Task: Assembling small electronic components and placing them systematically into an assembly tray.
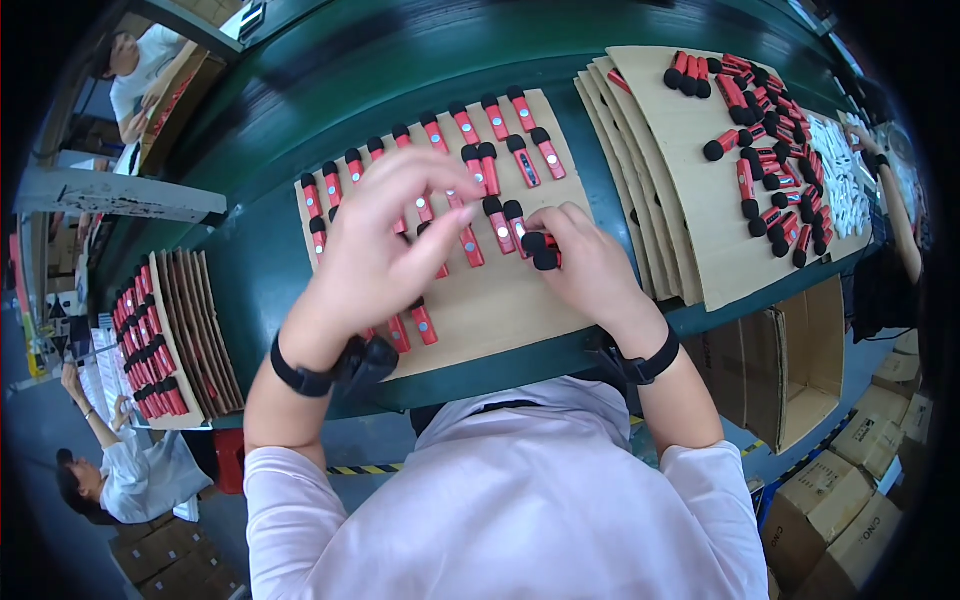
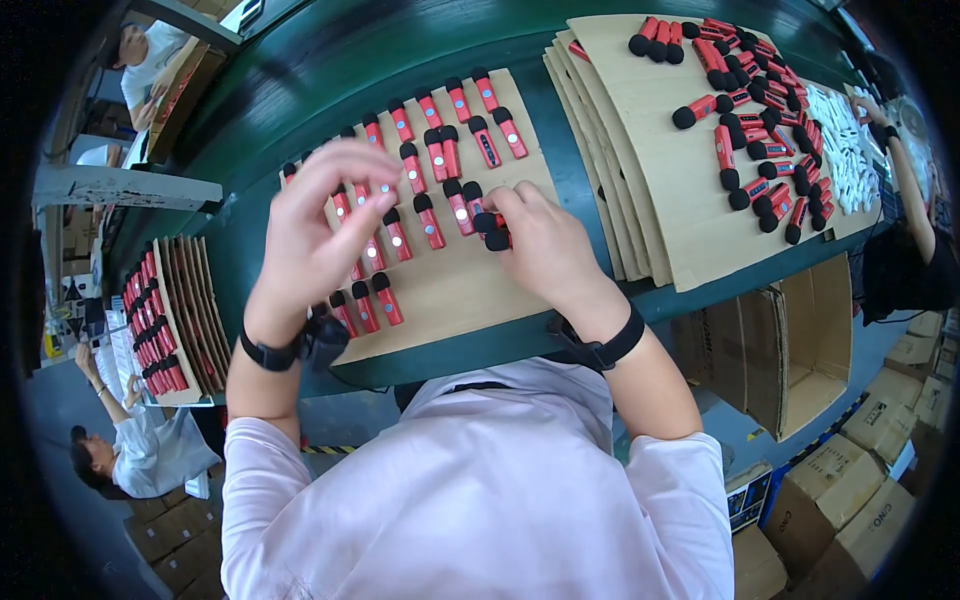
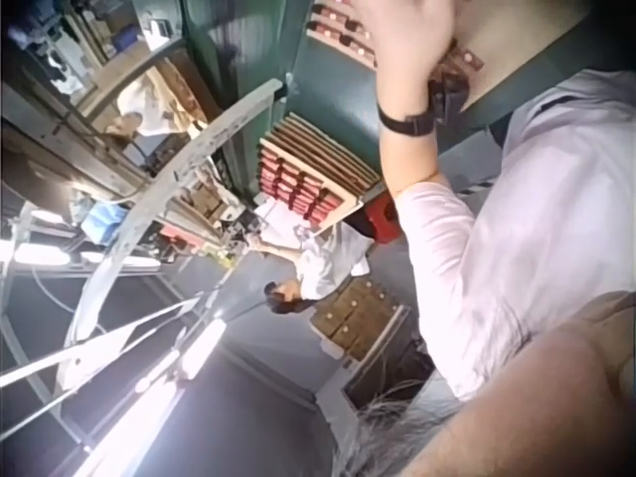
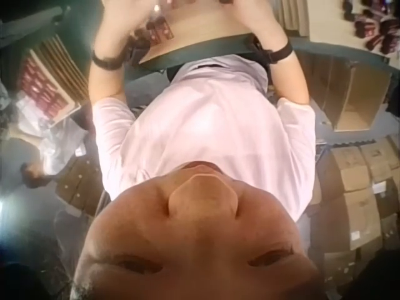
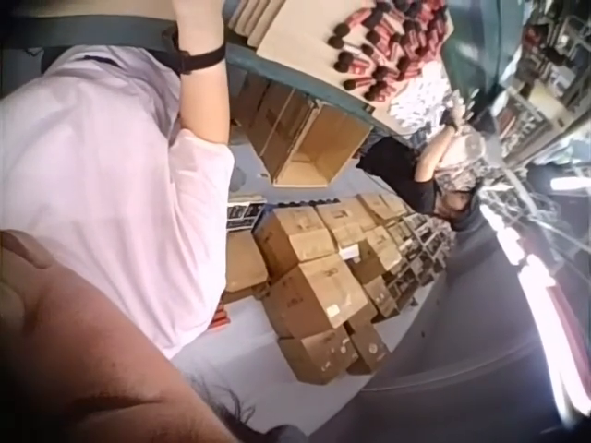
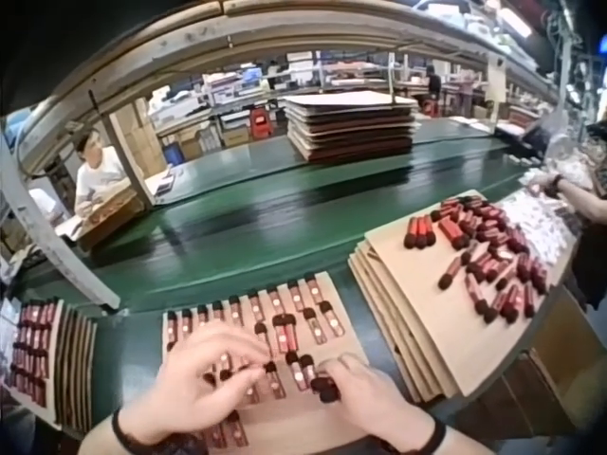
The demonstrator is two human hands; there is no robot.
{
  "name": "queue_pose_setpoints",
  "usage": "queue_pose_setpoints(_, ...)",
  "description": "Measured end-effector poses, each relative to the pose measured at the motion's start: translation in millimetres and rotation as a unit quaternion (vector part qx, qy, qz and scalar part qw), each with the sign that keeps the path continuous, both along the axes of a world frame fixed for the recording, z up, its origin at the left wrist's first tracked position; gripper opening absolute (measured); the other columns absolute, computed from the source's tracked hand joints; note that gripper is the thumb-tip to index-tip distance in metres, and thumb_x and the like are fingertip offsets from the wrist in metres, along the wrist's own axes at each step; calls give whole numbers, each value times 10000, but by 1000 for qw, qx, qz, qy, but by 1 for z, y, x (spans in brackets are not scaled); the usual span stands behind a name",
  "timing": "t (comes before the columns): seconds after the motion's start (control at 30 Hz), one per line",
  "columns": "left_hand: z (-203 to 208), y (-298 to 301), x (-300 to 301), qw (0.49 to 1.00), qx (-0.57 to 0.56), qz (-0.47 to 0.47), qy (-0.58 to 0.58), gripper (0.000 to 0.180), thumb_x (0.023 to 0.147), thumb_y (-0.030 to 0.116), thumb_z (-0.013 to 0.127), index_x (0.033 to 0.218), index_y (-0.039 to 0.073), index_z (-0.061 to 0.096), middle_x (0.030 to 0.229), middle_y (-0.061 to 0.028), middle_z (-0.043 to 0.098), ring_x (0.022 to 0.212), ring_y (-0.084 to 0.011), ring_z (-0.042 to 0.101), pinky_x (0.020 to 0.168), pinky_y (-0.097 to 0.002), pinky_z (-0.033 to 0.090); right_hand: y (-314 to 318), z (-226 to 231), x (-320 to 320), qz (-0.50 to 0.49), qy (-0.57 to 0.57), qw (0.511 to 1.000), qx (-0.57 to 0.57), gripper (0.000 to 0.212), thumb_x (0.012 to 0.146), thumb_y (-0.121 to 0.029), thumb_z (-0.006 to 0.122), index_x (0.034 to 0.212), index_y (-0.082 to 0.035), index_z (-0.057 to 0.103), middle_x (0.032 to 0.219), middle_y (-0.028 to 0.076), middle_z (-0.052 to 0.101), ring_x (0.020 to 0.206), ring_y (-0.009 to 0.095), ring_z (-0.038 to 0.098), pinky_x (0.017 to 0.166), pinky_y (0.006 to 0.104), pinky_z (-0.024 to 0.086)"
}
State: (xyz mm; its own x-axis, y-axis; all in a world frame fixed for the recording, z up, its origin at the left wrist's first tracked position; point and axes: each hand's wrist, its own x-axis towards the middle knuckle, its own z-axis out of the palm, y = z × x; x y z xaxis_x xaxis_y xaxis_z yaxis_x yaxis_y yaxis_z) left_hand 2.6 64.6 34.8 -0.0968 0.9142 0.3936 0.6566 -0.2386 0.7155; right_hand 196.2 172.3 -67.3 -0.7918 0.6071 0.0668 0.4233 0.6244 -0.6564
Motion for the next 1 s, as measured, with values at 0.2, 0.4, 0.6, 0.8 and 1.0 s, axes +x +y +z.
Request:
queue_pose_setpoints(0.2,-37,-41,34,974,-91,42,204,287,775,20,688,1058,29,644,1128,-110,620,1063,-284,588,949,-418,440,-4,4,-2,-1,12,1000,0,379,747,-142,796,1063,-96,593,1025,90,618,930,317,639,768,402,529)
queue_pose_setpoints(0.4,-76,-34,60,938,-107,102,313,360,817,89,626,1169,11,617,1255,-139,567,1208,-278,522,1044,-467,377,-4,10,-13,-15,32,999,-5,439,721,-173,817,1100,-106,606,1028,79,623,892,314,651,746,396,538)
queue_pose_setpoints(0.6,-91,-27,64,920,-121,146,342,384,829,77,618,1208,18,603,1350,-162,515,1319,-311,445,1122,-507,310,-5,3,-13,1,-10,999,39,458,738,-182,798,1157,-125,622,1009,82,624,879,311,655,731,390,542)
queue_pose_setpoints(0.8,-90,-26,63,923,-134,143,330,394,832,67,613,1223,19,597,1357,-170,507,1332,-317,432,1139,-514,284,-3,1,-16,-20,-12,997,79,438,762,-167,771,1170,-112,622,987,103,624,890,322,652,734,398,537)
queue_pose_setpoints(1.0,-89,-25,62,936,-134,143,294,439,804,63,655,1235,23,586,1373,-173,486,1330,-321,432,1140,-504,288,0,3,-15,-11,28,997,72,451,780,-124,743,1194,-79,569,981,128,625,899,337,647,740,408,529)
